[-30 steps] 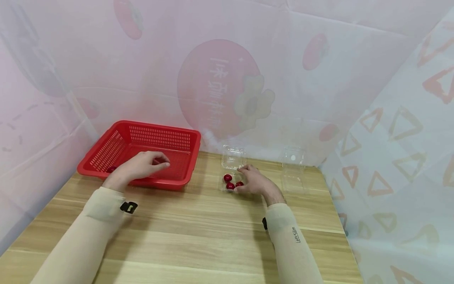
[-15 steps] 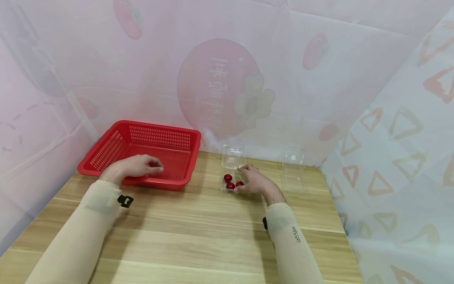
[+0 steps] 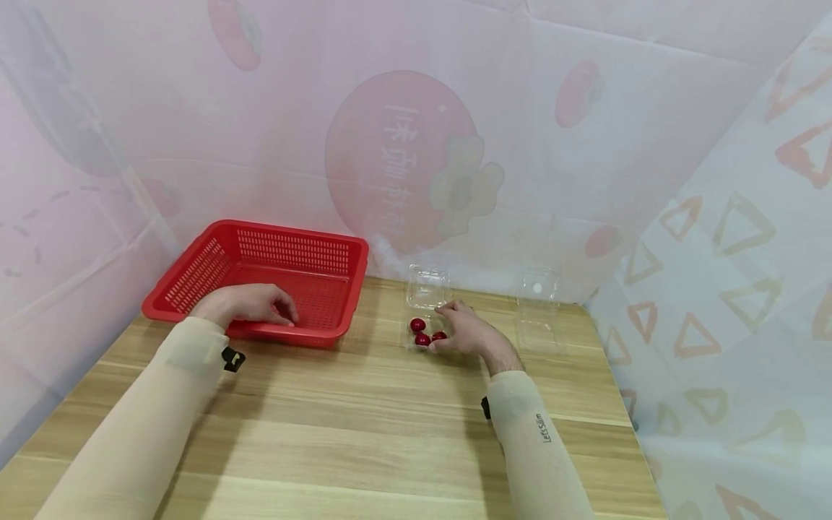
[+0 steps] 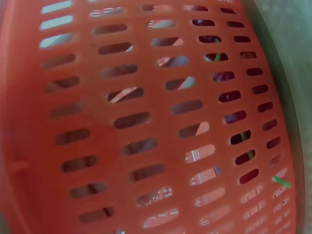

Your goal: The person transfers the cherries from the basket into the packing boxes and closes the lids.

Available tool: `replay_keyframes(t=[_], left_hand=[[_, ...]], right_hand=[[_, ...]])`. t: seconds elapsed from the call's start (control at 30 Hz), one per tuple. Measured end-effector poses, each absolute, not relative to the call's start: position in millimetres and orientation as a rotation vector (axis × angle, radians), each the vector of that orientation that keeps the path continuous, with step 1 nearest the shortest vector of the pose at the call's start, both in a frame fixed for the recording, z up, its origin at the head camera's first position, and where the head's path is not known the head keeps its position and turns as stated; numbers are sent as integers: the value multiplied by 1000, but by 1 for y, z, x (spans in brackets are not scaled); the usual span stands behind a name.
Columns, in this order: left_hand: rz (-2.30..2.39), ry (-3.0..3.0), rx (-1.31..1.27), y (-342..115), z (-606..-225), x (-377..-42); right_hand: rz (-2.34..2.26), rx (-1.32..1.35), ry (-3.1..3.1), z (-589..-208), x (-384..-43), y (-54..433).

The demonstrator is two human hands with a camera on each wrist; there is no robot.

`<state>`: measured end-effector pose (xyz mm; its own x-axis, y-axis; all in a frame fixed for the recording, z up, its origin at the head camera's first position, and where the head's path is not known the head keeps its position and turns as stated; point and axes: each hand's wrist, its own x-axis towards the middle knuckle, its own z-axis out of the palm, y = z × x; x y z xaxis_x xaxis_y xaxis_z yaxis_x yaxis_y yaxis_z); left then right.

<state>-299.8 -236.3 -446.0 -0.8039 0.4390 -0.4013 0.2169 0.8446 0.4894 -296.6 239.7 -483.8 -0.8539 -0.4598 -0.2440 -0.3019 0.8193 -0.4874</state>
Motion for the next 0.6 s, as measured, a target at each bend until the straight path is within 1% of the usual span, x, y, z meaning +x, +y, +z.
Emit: replay_keyframes(t=[0.1, 0.37, 0.6], left_hand=[[604, 2462, 473, -236, -447, -304], [598, 2408, 341, -233, -451, -314], [559, 2411, 348, -226, -449, -315]], right_hand=[[-625, -576, 2652, -484, -297, 240], [-628, -584, 2656, -483, -296, 240], [-638, -573, 2649, -482, -296, 239]])
